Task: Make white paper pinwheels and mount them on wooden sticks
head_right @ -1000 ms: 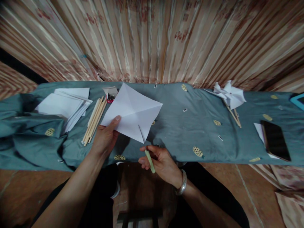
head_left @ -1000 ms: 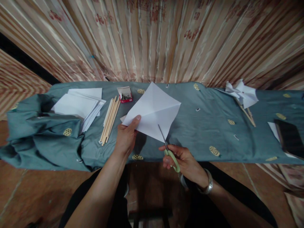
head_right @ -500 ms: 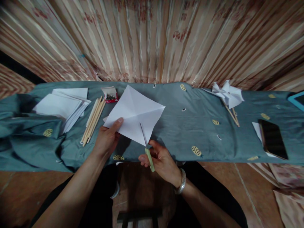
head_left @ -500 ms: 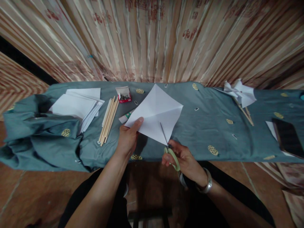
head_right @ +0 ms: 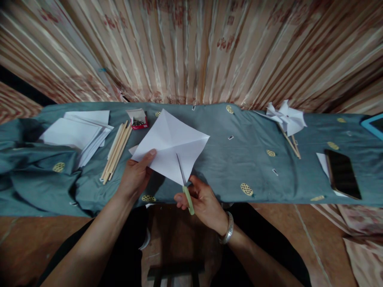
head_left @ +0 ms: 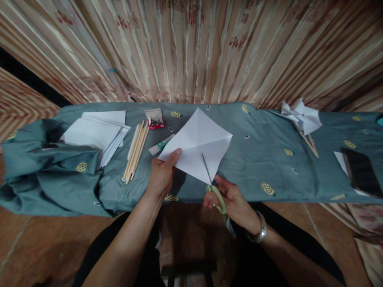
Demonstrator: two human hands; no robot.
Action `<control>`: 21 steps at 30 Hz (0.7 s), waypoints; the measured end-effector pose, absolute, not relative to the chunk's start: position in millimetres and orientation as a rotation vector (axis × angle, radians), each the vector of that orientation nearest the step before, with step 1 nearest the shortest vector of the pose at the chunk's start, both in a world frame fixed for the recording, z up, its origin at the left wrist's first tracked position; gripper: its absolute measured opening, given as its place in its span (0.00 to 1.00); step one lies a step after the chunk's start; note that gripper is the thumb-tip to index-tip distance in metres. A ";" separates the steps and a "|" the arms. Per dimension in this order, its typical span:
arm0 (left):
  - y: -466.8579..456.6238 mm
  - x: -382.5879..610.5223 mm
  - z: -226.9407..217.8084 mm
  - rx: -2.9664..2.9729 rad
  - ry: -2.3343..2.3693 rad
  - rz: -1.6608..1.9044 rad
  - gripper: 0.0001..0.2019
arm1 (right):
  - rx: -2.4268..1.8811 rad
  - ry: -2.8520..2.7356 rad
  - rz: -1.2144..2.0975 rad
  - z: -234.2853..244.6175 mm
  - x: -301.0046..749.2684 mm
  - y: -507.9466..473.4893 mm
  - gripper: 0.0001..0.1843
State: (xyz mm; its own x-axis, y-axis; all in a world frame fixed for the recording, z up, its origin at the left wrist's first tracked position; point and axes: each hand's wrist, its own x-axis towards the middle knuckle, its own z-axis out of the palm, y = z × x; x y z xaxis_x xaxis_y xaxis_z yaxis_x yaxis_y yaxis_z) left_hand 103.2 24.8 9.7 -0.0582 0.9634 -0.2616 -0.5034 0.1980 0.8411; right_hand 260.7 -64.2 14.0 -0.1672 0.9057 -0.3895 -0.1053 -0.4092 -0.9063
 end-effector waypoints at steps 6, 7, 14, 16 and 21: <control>24.0 102.6 10.2 0.605 1.014 1.320 0.17 | -1.340 -0.967 1.684 13.3 259.3 -64.6 0.28; 24.2 102.3 10.2 0.605 1.015 1.316 0.18 | -1.340 -0.969 1.685 13.1 259.2 -64.7 0.28; 23.8 103.6 7.3 0.606 1.022 1.309 0.17 | -1.332 -1.013 1.666 11.3 261.4 -64.5 0.26; 23.4 104.4 6.0 0.600 1.029 1.302 0.17 | -1.331 -1.024 1.659 10.5 262.4 -64.4 0.26; 22.7 104.4 4.8 0.607 1.030 1.300 0.16 | -1.326 -1.017 1.669 8.8 263.5 -64.7 0.25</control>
State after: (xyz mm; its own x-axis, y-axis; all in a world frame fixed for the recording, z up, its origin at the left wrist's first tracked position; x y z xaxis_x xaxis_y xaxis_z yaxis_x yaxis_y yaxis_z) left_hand 104.4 22.7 4.8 -0.0533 0.9614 -0.2701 -0.4830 0.2119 0.8496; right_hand 263.5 -64.7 8.8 -0.1718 0.9104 -0.3763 -0.0831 -0.3940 -0.9153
